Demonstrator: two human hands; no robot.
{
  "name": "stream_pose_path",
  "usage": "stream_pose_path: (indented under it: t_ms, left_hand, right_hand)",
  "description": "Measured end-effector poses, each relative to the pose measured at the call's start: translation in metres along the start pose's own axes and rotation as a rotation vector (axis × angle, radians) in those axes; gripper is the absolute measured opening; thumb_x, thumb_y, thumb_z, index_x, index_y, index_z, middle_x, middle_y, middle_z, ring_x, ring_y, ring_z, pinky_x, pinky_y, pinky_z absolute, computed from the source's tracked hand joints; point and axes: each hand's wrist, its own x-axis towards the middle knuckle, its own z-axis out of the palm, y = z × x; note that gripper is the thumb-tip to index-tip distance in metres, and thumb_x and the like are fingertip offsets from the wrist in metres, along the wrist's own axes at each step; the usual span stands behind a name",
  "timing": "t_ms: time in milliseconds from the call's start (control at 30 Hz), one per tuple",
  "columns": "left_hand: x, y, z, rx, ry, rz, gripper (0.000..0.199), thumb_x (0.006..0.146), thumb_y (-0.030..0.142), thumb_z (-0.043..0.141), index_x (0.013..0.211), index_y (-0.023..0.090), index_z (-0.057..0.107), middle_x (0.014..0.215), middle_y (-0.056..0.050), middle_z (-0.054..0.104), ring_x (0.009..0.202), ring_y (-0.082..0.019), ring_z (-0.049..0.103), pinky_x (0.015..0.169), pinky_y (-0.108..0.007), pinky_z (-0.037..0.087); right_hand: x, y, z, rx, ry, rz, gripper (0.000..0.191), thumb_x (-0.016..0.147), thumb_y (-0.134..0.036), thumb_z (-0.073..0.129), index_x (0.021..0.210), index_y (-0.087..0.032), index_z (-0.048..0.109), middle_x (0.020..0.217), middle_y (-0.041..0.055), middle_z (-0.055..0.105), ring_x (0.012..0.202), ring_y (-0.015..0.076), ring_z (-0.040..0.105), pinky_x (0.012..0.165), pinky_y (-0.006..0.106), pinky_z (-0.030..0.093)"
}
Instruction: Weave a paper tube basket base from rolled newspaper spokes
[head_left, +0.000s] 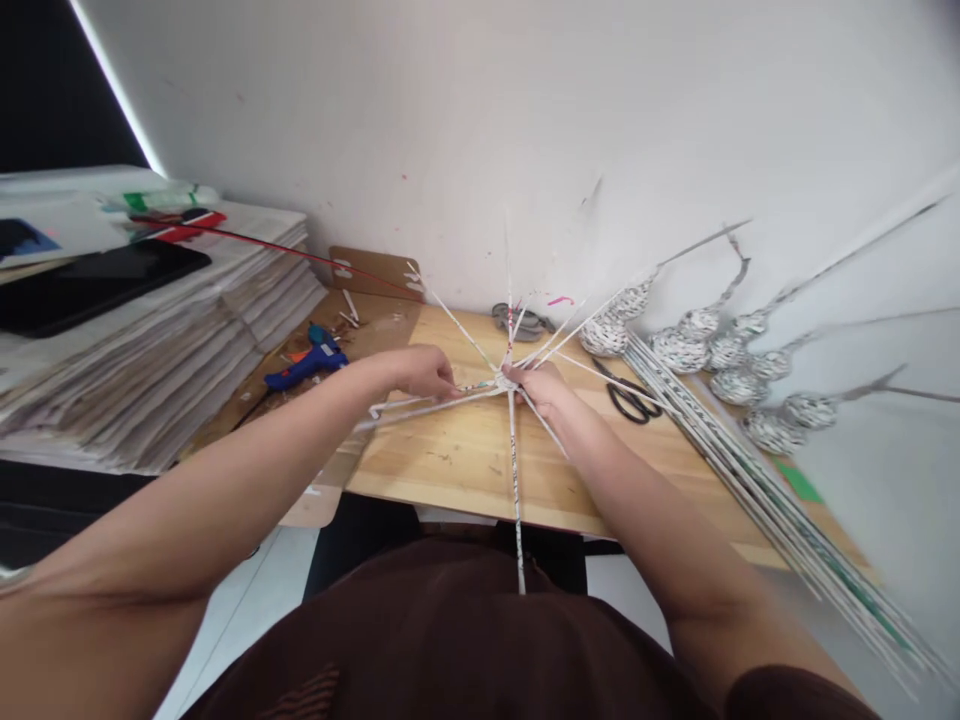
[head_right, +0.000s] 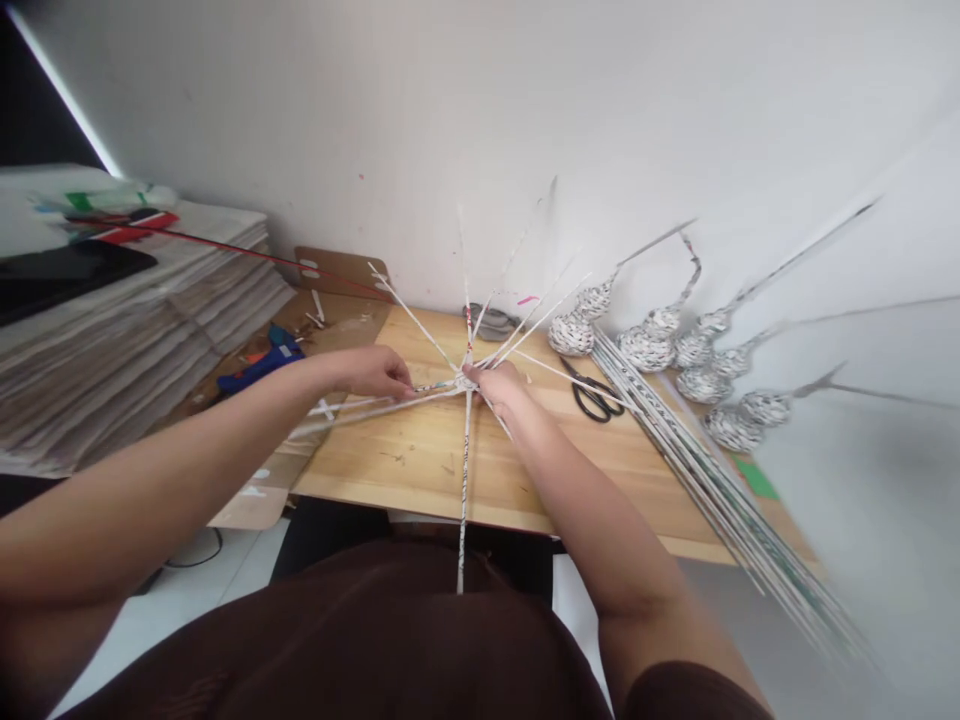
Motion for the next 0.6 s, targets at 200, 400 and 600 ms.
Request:
stream_pose_path:
  t_ms: [200,400,600]
  left_hand:
    - [0.043,0.000,0.037,-0.702,0.166,-0.019,0.017,0.064,0.026,0.080,0.059,0.014,0.069,0.050,0.001,0.057,0.050,-0.009,0.047,0.054,-0.023,0.038]
    - [0.070,0.006,0.052,-1.106,0.143,0.002,0.014,0.055,0.006,0.079,0.064,0.012,0.071,0.064,-0.002,0.068,0.062,-0.011,0.061,0.066,-0.023,0.049]
    - [0.074,-0.003,0.055,-1.047,0.184,0.006,0.017,0.056,0.004,0.075,0.070,0.012,0.072,0.062,-0.001,0.067,0.060,-0.011,0.062,0.067,-0.024,0.051]
  right_hand:
    - [0.007,0.001,0.016,0.082,-0.028,0.022,0.018,0.072,-0.021,0.073,0.058,-0.015,0.064,0.054,0.0018,0.065,0.041,0.0109,0.052,0.036,0.021,0.040]
    - [0.003,0.003,0.015,0.161,-0.042,0.019,0.013,0.072,-0.020,0.073,0.063,-0.015,0.066,0.055,0.0004,0.067,0.042,0.0098,0.053,0.035,0.019,0.039]
    - [0.005,0.000,0.008,0.284,-0.166,0.131,0.012,0.070,-0.007,0.071,0.063,-0.014,0.064,0.056,0.0011,0.069,0.049,0.0115,0.061,0.047,0.020,0.051]
